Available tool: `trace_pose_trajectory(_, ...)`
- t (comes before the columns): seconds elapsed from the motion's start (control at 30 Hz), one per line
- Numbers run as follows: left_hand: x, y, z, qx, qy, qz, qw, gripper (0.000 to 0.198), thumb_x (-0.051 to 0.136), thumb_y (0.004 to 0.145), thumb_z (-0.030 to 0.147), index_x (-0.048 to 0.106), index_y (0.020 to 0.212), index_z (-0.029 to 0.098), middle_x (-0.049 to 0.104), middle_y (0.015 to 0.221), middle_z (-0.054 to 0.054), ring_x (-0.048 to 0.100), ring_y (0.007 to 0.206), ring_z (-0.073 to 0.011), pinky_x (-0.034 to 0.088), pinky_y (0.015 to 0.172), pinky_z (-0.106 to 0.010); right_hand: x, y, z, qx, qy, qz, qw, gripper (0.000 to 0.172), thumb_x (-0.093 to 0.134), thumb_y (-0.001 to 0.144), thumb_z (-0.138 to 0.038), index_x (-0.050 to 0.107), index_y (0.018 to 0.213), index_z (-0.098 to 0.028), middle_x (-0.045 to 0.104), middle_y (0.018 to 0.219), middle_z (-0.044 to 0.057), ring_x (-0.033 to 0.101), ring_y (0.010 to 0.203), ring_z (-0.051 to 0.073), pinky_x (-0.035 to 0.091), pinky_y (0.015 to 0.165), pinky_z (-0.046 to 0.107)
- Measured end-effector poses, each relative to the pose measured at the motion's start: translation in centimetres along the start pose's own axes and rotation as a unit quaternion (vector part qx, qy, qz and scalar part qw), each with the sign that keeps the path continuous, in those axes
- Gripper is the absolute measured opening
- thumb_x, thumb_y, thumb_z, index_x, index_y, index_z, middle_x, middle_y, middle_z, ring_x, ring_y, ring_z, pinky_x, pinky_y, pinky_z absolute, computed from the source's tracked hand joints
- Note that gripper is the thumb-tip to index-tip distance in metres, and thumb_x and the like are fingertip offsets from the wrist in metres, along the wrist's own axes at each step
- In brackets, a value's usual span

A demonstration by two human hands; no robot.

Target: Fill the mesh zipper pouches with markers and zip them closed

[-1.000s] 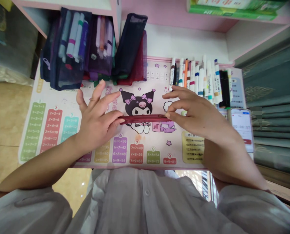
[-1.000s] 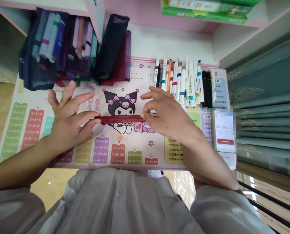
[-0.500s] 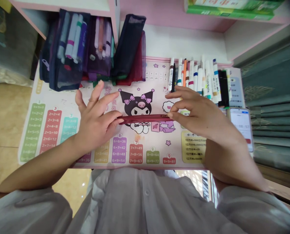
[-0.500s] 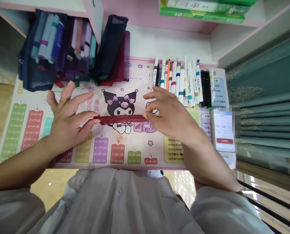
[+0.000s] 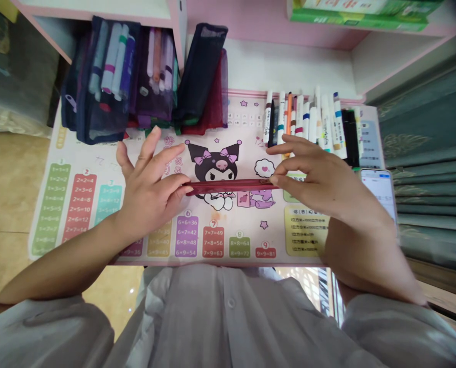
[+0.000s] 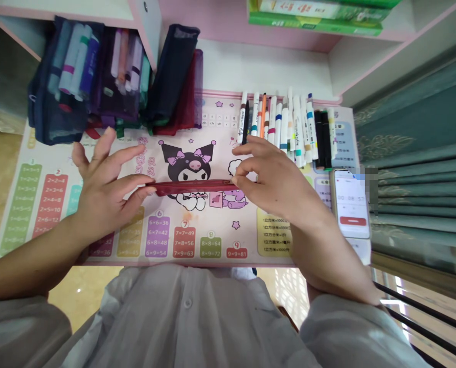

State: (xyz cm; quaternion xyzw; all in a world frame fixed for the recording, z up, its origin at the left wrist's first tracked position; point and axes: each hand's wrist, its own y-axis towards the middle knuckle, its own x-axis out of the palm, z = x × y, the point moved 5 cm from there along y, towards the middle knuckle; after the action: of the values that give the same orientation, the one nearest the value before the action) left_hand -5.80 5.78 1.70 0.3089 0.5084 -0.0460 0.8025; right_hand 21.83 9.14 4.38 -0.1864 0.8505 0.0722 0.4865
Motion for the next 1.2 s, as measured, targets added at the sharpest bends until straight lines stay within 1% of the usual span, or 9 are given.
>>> trace_pose_trajectory(0.17,0.0,0.0,0.0,0.004,0.009,-0.001,1.0,0.007,0.064,0.086,0.032,0.069,0.081,0.033,0.06,0.141,0.008,0.03,0.15,-0.0309,0.001,0.124,-0.063,-0.3,-0.2,0.3,0.004,0.001,0.004,1.0,0.017,0.06,0.084,-0.032,0.07,0.069,-0.029,0.069,0.125,-0.001,0.047,0.139,0.032,0.042,0.112,0.06)
trace_pose_trajectory(0.4,0.0,0.0,0.0,0.007,0.015,0.005,1.0,0.006,0.065,0.085,0.032,0.069,0.082,0.035,0.059,0.14,0.01,0.031,0.149,-0.0309,0.001,0.124,-0.064,-0.5,-0.4,0.4,0.003,0.003,0.01,1.0,0.018,0.061,0.083,-0.032,0.069,0.068,-0.028,0.07,0.123,-0.001,0.048,0.139,0.032,0.042,0.112,0.061)
trace_pose_trajectory(0.6,0.0,0.0,0.0,0.004,0.008,0.001,1.0,0.006,0.065,0.085,0.031,0.069,0.082,0.035,0.059,0.141,0.009,0.03,0.15,-0.0309,0.0,0.124,-0.064,-0.7,-0.5,0.8,-0.005,-0.008,0.017,1.0,0.018,0.061,0.083,-0.033,0.067,0.067,-0.027,0.07,0.123,0.0,0.05,0.137,0.032,0.041,0.113,0.06)
trace_pose_trajectory(0.73,0.1,0.0,-0.1,-0.003,-0.012,0.0,1.0,0.009,0.065,0.085,0.031,0.07,0.085,0.037,0.057,0.143,0.011,0.028,0.151,-0.0308,-0.004,0.124,-0.062,-0.7,-0.7,1.1,-0.003,-0.013,0.017,1.0,0.018,0.061,0.084,-0.032,0.066,0.067,-0.027,0.07,0.123,0.002,0.049,0.138,0.032,0.042,0.114,0.059)
trace_pose_trajectory(0.83,0.1,0.0,-0.1,0.0,-0.008,0.001,1.0,0.008,0.065,0.084,0.031,0.07,0.085,0.037,0.058,0.142,0.01,0.028,0.15,-0.0307,-0.002,0.124,-0.063,-0.8,-0.8,1.3,0.005,-0.016,0.022,1.0,0.018,0.061,0.082,-0.033,0.066,0.066,-0.027,0.07,0.123,0.002,0.049,0.138,0.032,0.044,0.112,0.058)
trace_pose_trajectory(0.97,0.0,0.0,0.0,0.0,0.0,0.001,1.0,0.007,0.065,0.085,0.031,0.069,0.081,0.034,0.059,0.141,0.008,0.029,0.15,-0.0311,0.002,0.123,-0.064,-1.1,-1.0,1.8,0.025,-0.014,0.035,0.999,0.018,0.061,0.082,-0.034,0.066,0.066,-0.027,0.071,0.123,0.002,0.048,0.139,0.033,0.047,0.109,0.059)
trace_pose_trajectory(1.1,0.0,0.0,-0.1,-0.003,-0.013,-0.004,1.0,0.007,0.064,0.085,0.031,0.07,0.082,0.035,0.058,0.142,0.01,0.028,0.15,-0.0316,-0.004,0.124,-0.062,-1.3,-1.2,2.0,0.027,-0.015,0.033,0.999,0.017,0.061,0.082,-0.033,0.066,0.066,-0.028,0.07,0.123,-0.001,0.049,0.139,0.033,0.048,0.108,0.058)
trace_pose_trajectory(1.2,0.0,0.0,-0.1,0.002,-0.003,-0.004,1.0,0.008,0.064,0.085,0.032,0.071,0.087,0.037,0.057,0.143,0.01,0.027,0.151,-0.0311,-0.004,0.125,-0.062,-1.4,-1.3,2.2,0.035,-0.018,0.037,0.999,0.017,0.062,0.082,-0.033,0.065,0.067,-0.03,0.07,0.123,-0.003,0.049,0.138,0.033,0.048,0.107,0.057)
